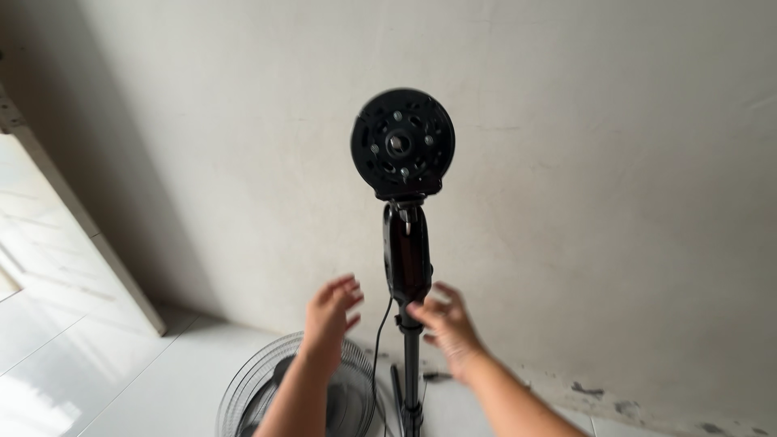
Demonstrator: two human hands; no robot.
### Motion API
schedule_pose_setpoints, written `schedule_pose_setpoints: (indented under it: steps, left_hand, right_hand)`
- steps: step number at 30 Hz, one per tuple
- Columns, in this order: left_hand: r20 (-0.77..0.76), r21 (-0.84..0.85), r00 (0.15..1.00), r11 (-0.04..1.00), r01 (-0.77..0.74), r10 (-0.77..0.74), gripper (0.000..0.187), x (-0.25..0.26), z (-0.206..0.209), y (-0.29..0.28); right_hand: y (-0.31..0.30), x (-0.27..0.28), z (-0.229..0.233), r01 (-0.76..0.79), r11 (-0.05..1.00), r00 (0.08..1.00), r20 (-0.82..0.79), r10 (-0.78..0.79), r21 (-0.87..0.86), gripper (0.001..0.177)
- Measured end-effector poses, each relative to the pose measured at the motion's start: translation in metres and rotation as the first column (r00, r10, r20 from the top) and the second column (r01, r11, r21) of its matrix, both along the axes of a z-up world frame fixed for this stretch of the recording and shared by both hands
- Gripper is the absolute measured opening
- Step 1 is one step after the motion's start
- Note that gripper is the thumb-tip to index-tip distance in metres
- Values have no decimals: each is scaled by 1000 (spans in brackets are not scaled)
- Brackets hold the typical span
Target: The person disassembles a standing fan by removing the front grille, fan blades, rear grille, and motor housing. The components are placed on the floor next to the fan stand.
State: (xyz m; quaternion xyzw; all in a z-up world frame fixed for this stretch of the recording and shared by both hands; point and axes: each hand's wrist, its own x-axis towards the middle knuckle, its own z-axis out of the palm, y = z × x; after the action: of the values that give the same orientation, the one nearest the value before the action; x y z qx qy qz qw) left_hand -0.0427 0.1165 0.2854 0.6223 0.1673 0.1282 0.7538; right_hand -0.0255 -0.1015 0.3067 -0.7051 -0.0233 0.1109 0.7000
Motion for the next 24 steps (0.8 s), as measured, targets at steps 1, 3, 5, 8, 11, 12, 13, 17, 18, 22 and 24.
schedule_pose_setpoints:
  steps: [1, 3, 5, 8, 11, 12, 13, 17, 18, 22, 24]
  left_hand:
    - [57, -1, 998, 1000, 9, -9, 43, -12, 31, -1]
    - [120, -84, 993, 996, 11, -1, 50, -30, 86, -5]
    - [140, -112, 990, 994, 9, 7, 59, -42, 129, -9]
    - [105, -74, 995, 997, 6, 2, 70, -54, 181, -13]
    - [77, -26, 997, 999, 21, -19, 72, -63, 221, -15]
    - [77, -4, 996, 999, 37, -36, 73, -65, 231, -17]
    - [78, 20, 996, 998, 52, -53, 73, -66, 243, -18]
    - [13, 66, 998, 995, 69, -70, 72, -68, 281, -18]
    - [-11, 73, 999, 996, 49, -48, 70, -68, 290, -18]
    - [-110, 147, 994, 989, -2, 18, 56, -70, 319, -12]
    - [-129, 212, 991, 977, -5, 33, 49, -74, 328, -10]
  right_hand:
    - [-10, -2, 13, 0, 999, 1000, -17, 1, 46, 99]
    - [-26, -5, 42, 13, 994, 999, -39, -9, 106, 114]
    - [-39, -7, 75, 41, 990, 998, -42, -35, 136, 126]
    - [-55, -8, 125, 24, 987, 1000, -1, -24, 160, 135]
    - [-65, -3, 177, -11, 992, 999, 46, 5, 127, 136]
    - [-66, -1, 193, -25, 994, 998, 52, 20, 104, 134]
    - [-68, 1, 209, -39, 996, 998, 58, 34, 81, 132]
    - [-65, 6, 261, -100, 995, 991, 87, 101, -11, 121]
    - [-63, 9, 273, -113, 993, 990, 79, 116, -40, 116]
    - [-58, 16, 309, -170, 973, 983, 45, 178, -156, 92]
    - [-53, 17, 323, -204, 955, 975, 43, 218, -217, 79]
